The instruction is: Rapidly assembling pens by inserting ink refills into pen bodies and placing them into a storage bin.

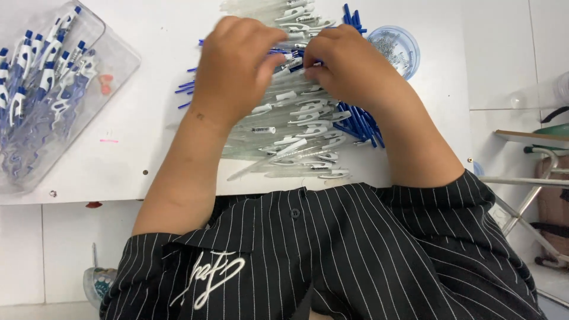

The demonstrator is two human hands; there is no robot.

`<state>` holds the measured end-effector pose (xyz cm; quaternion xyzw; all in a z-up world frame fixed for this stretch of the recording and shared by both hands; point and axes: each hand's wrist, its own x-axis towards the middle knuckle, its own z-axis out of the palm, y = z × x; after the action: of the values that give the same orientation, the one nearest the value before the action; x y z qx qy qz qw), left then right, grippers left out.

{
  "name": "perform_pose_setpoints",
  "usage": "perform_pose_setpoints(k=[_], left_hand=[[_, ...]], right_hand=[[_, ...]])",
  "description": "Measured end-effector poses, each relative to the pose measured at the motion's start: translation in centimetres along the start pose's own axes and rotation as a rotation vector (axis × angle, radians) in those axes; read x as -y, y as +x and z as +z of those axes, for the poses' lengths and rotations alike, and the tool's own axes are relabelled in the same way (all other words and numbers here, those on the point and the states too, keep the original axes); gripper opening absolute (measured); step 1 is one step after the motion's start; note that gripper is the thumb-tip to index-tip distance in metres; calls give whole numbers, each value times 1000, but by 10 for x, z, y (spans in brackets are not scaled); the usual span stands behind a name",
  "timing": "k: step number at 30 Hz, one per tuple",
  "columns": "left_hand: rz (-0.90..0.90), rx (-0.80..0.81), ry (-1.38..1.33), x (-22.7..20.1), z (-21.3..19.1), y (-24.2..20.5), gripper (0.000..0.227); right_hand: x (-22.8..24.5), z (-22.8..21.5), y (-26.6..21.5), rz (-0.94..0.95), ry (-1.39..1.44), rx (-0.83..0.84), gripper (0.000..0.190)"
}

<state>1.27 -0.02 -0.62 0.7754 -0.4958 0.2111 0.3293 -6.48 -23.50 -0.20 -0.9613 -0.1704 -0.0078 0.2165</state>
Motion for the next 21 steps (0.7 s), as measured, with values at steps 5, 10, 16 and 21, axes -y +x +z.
perform_pose_setpoints(k=[5,10,16,21], left_hand=[[-4,218,-9,-15,1,3,33],[-58,78,-5,-1,-2,-4,24],[-180,-213,4,21,-30,-4,13],[-204,-301,93,35,-29,-9,12]], right_hand=[[20,-14,-1,-124,12,-161,6],[22,-30,1,-157,31,-396,10],[30,-5,46,-185,-13,-301,11],[31,54,96,-265,-545,-48,17]])
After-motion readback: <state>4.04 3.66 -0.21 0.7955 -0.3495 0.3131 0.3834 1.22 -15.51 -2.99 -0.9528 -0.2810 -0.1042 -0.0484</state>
